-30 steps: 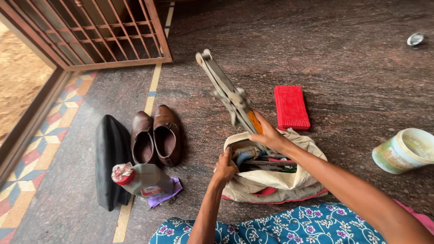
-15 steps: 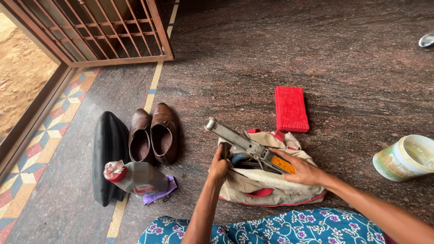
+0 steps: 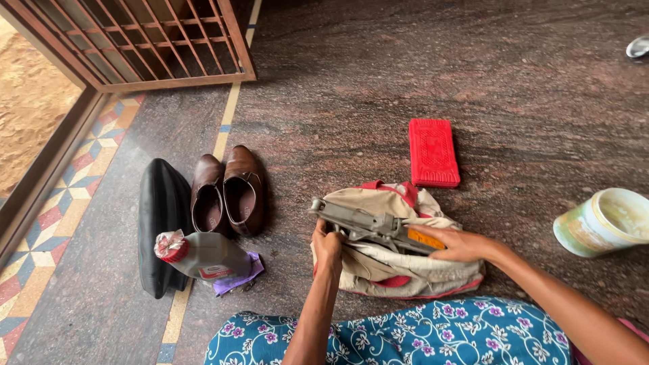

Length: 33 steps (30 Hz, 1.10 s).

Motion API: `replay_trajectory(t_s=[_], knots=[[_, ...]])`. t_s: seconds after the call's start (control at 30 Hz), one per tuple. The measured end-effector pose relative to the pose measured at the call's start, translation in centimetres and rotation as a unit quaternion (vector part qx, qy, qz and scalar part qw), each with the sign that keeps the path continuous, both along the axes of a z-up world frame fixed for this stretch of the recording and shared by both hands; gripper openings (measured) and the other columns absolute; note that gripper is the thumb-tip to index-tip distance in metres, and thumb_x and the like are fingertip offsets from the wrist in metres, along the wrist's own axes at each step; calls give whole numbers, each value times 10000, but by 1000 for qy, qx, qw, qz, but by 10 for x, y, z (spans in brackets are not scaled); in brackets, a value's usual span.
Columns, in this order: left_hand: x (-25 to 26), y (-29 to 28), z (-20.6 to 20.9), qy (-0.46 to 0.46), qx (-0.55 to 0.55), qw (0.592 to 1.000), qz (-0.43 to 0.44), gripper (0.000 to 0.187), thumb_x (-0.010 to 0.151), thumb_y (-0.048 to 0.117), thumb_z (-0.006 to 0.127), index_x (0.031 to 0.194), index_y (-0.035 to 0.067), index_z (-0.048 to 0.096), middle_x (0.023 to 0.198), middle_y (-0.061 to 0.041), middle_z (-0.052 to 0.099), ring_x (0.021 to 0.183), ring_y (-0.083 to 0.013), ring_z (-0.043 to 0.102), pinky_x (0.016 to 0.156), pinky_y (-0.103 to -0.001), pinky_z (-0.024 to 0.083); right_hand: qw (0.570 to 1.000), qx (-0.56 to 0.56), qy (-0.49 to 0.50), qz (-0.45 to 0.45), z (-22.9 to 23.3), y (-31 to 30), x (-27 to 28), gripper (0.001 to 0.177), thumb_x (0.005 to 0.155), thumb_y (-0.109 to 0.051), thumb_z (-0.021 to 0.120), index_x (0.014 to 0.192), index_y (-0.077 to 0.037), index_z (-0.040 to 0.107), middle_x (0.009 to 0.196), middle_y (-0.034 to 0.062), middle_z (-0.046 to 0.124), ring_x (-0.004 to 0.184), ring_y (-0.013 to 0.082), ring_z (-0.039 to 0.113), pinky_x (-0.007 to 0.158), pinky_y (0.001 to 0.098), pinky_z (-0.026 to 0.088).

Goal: The person sits on the floor and organizes various tools, including pliers, wrenches, and a hammer, into a canvas bag. They also place a red brush and a bottle of liquid into the bag. Finally, the person arranges a pair of brown shoes and a black shoe cover on the floor.

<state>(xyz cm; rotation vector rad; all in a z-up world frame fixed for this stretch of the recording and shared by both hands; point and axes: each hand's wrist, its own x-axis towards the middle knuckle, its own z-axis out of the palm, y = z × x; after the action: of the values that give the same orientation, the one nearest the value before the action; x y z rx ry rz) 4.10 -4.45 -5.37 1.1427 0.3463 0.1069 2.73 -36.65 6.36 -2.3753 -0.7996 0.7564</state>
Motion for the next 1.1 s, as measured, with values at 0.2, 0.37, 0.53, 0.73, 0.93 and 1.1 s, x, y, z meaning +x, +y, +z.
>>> replay_trajectory(t_s=[0.2, 0.37, 0.53, 0.73, 0.93, 1.1], knots=[[-23, 3, 57, -1, 10, 1000, -23, 794, 646, -198, 446, 1385, 54, 590, 1249, -49, 693, 1111, -179, 633, 886, -263, 506, 988, -134, -34, -70, 6, 15, -7, 668, 987, -392, 595, 1556, -148, 343, 1575, 125, 434, 1449, 284, 430, 1183, 409, 365], [-26, 4, 66, 13, 38, 999, -33, 775, 671, -192, 459, 1401, 36, 584, 1237, -94, 700, 1092, -219, 642, 920, -272, 491, 961, -30, -260, -94, 25, 66, -5, 667, 939, -444, 658, 1461, -71, 476, 1440, 163, 575, 1327, 307, 571, 1112, 399, 463], [-24, 4, 60, -47, 63, 996, -36, 739, 679, -167, 469, 1389, 3, 581, 1251, -103, 710, 1114, -196, 651, 984, -255, 467, 955, 50, -291, 43, 45, 130, 25, 936, 792, -402, 816, 1533, -98, 332, 1471, 208, 514, 1309, 385, 538, 1052, 473, 459], [-28, 13, 70, -42, 301, 951, -59, 571, 771, -51, 478, 1296, 39, 683, 1154, -152, 770, 1054, -268, 724, 982, -341, 525, 982, -8, -180, -50, 49, 145, 31, 1120, 672, -339, 890, 1571, -409, 225, 1482, 63, 585, 1181, 301, 667, 1022, 474, 506], [-44, -5, 79, -106, 498, 861, 5, 653, 752, 73, 657, 1397, 83, 557, 1385, -127, 587, 1246, -384, 483, 1078, -505, 372, 946, 162, -216, -180, 80, 129, 22, 1093, 669, -244, 910, 1584, -370, 326, 1417, 121, 637, 1153, 272, 718, 1001, 424, 549], [-43, -4, 73, -95, 459, 881, -65, 800, 673, -37, 602, 1456, 93, 493, 1521, -125, 478, 1275, -397, 442, 1114, -481, 359, 905, 264, -223, -250, 104, 137, 17, 1042, 715, -237, 911, 1601, -330, 371, 1328, 94, 738, 1127, 230, 734, 1022, 397, 553]])
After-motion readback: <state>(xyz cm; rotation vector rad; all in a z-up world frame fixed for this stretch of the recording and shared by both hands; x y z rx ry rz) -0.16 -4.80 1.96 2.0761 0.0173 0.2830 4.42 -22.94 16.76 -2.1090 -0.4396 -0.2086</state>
